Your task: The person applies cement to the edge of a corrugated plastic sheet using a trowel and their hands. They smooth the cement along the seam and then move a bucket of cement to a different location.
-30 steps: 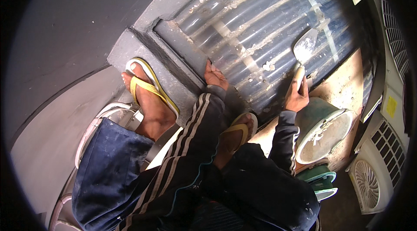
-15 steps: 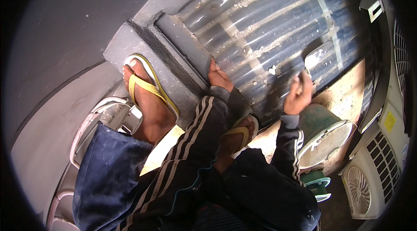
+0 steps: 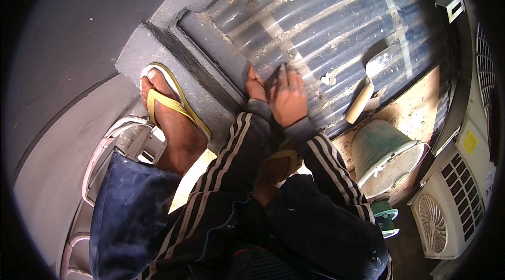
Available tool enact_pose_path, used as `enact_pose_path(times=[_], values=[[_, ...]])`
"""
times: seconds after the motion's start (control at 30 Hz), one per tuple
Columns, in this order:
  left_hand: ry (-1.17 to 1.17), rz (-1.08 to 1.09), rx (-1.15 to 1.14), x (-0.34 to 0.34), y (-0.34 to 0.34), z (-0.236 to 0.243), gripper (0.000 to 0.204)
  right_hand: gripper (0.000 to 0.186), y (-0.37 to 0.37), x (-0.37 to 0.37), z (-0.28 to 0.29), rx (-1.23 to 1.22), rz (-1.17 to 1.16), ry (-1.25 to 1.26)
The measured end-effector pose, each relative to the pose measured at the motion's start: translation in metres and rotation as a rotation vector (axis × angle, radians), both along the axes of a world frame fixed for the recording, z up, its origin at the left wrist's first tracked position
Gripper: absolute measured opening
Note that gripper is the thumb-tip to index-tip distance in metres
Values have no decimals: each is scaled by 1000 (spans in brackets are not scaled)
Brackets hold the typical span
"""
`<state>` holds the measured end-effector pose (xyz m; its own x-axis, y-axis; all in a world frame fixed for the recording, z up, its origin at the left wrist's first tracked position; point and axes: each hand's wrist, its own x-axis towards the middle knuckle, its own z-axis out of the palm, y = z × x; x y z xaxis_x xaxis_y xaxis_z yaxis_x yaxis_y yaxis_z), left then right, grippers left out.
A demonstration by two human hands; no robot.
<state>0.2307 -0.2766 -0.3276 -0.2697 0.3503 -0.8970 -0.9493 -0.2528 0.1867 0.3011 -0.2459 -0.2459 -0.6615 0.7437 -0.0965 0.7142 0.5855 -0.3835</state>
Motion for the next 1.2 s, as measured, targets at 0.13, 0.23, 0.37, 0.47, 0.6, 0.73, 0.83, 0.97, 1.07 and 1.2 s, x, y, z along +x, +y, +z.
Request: enact_pose_path(times=[0.13,0.23,0.37,0.47,0.6,0.73,0.83,0.97,1.07,1.2], values=[[-146,-36,64,5,16,24,41,42,10,5,24,-243,-118,167],[97,32,-108,9,-3,-19,39,41,42,7,12,87,-164,173],[138,76,-87,13,-2,-26,38,42,37,16,-5,151,-25,4],[38,-33,100,6,-6,-27,38,40,-10,5,-7,21,3,86],[3,-10,130,4,-10,-31,41,40,-22,-1,9,-353,16,274],[29,33,142,7,-8,-24,44,48,23,8,20,76,-75,95],[24,-24,164,10,1,-13,44,46,17,15,4,92,-38,1],[88,-94,358,-1,-20,-31,45,48,-24,4,1,-251,104,230],[-95,29,189,8,-9,-14,40,51,3,21,15,-189,13,301],[42,31,42,12,-6,-16,44,54,16,28,12,34,-59,114]])
